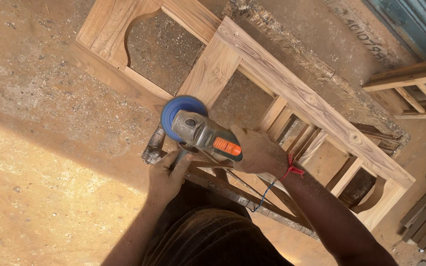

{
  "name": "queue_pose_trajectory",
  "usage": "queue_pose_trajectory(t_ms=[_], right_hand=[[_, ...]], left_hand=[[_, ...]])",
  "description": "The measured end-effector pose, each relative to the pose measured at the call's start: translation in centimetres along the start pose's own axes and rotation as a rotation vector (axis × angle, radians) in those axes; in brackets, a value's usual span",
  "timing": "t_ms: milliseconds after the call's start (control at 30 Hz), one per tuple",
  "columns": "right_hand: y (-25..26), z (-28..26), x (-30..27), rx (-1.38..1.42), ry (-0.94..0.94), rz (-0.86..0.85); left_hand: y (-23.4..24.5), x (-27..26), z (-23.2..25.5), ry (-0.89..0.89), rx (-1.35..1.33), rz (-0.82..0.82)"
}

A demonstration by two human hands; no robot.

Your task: The person uses an angle grinder with a sanding disc to smooth the surface of a wooden headboard frame. They systematically move the tool across the flat surfaces and edges of the frame, which is resting on a workbench, to remove roughness and prepare the wood.

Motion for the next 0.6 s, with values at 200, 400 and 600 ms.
queue_pose_trajectory(t_ms=[200, 400, 600], right_hand=[[7.4, 5.2, -1.6, -0.103, -0.121, 0.158], [13.7, 8.4, -3.5, -0.197, -0.173, 0.276], [17.5, 13.4, -4.5, -0.156, -0.109, 0.47]], left_hand=[[-6.0, 5.3, 4.2, 0.145, 0.106, -0.124], [-11.1, 7.9, 10.0, -0.017, -0.057, -0.186], [-14.5, 11.2, 15.4, -0.192, 0.057, -0.173]])
Point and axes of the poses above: each hand's wrist, its own x-axis towards the middle knuckle, its own y-axis out of the back of the hand, z = x × y, the point moved 10 cm from there along x, towards the middle knuckle, and after that the axes turned 14 degrees about y, right-handed, at the moved point
